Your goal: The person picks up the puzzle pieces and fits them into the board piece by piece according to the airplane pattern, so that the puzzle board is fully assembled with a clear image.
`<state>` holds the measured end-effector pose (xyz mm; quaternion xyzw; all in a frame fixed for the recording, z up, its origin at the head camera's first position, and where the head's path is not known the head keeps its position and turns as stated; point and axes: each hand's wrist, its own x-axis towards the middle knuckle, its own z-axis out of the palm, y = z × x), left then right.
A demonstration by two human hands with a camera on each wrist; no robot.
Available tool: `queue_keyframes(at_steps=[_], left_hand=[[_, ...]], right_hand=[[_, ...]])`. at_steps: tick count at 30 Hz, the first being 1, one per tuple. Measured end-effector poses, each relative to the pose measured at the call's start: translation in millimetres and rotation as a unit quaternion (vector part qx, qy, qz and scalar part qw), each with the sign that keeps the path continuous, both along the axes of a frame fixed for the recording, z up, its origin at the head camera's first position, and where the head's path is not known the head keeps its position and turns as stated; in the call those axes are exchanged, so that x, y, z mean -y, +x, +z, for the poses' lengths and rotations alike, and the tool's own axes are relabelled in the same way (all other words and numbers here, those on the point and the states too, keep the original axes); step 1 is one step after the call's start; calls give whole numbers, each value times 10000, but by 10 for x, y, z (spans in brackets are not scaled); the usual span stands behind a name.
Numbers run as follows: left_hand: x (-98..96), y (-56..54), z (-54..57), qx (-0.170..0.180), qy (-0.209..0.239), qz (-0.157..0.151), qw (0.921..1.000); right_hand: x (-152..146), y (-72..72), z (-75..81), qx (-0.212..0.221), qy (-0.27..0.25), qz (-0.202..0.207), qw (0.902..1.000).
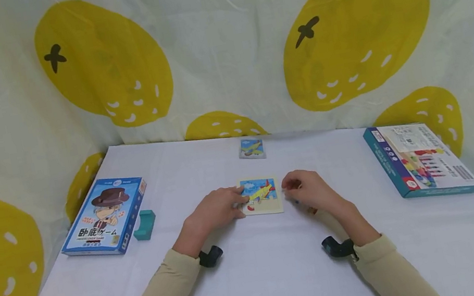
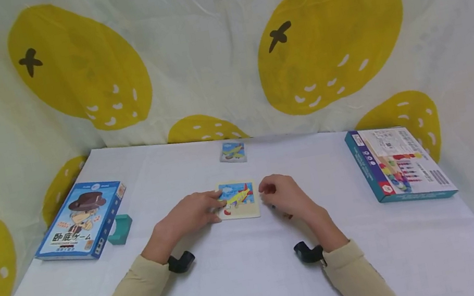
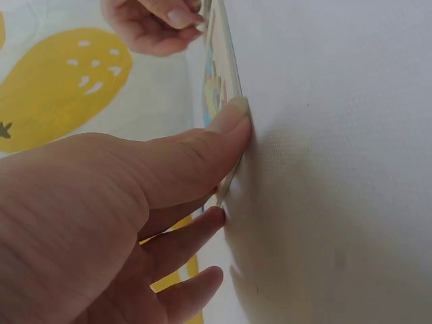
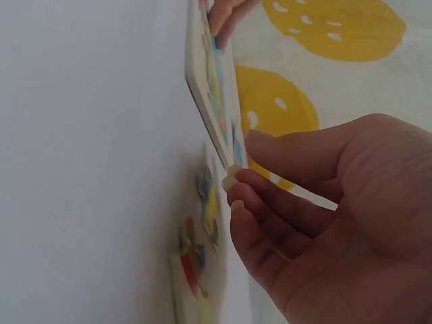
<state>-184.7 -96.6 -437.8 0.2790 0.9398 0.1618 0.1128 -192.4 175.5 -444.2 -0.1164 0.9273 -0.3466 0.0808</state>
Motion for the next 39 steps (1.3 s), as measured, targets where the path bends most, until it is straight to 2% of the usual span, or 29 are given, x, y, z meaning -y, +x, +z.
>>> queue_keyframes(at_steps=[8, 13, 19, 32, 39], left_hand=[[7, 2, 0, -75, -94, -3, 9999], [12, 6, 37, -79, -110, 38, 9999], [19, -3, 17, 12, -141, 80, 9999], [-1, -12, -19, 35, -74, 71, 9999], [18, -16, -20, -14, -161, 107, 9998]], right_hand=[[-269, 104, 111, -24, 118, 173, 9998], [-417, 185, 182, 270, 337, 422, 9982], [-474, 211, 121, 641, 751, 532, 9937], [-465, 216, 87, 793, 516, 493, 9943], [-376, 221, 41, 589, 370, 546, 9961]])
